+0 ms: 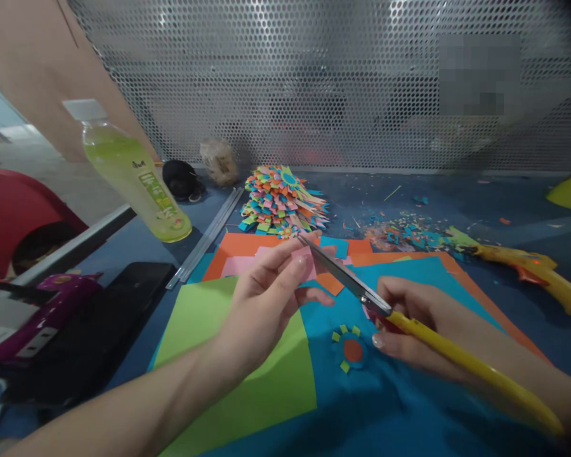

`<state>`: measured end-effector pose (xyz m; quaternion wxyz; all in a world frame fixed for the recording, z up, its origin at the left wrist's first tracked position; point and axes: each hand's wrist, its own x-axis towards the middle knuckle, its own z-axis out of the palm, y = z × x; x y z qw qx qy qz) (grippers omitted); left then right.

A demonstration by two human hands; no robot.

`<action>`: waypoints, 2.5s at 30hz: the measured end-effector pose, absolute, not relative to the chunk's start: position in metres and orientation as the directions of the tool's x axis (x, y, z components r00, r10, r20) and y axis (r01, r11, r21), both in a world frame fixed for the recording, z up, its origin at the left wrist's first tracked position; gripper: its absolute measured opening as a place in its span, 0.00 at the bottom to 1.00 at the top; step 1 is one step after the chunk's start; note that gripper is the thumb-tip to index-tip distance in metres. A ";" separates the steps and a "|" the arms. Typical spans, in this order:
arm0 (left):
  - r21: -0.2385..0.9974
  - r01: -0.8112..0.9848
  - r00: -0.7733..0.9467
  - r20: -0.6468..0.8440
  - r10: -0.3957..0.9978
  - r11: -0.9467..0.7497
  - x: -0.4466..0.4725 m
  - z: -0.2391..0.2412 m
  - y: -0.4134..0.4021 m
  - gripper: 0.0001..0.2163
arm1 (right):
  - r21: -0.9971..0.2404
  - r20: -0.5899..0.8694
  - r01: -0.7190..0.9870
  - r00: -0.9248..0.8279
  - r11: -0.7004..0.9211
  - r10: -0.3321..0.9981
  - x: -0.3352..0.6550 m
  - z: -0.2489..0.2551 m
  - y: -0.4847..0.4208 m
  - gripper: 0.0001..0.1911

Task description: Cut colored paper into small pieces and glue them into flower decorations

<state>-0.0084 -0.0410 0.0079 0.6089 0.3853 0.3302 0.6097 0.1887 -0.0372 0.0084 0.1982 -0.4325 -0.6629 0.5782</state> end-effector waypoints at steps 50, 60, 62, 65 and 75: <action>0.633 -0.625 0.451 -0.184 0.873 0.457 0.002 -0.005 -0.046 0.27 | -0.965 0.032 0.229 -0.374 0.125 0.927 0.173 -0.007 -0.032 0.17; 0.706 -0.576 0.510 -0.084 0.856 0.412 0.008 -0.018 -0.052 0.25 | -0.996 -0.086 0.033 -0.339 -0.080 0.937 0.160 -0.008 -0.040 0.26; 0.720 -0.559 0.522 -0.079 0.849 0.411 0.009 -0.017 -0.052 0.26 | -0.996 -0.091 0.007 -0.316 -0.093 0.944 0.158 -0.007 -0.041 0.26; 0.736 -0.548 0.537 -0.054 0.842 0.397 0.010 -0.017 -0.053 0.29 | -0.995 -0.084 -0.024 -0.284 -0.094 0.955 0.155 -0.004 -0.042 0.25; 0.701 -0.610 0.509 -0.012 0.860 0.371 0.012 -0.019 -0.054 0.19 | -1.000 -0.019 0.008 -0.272 -0.018 0.962 0.156 -0.004 -0.043 0.24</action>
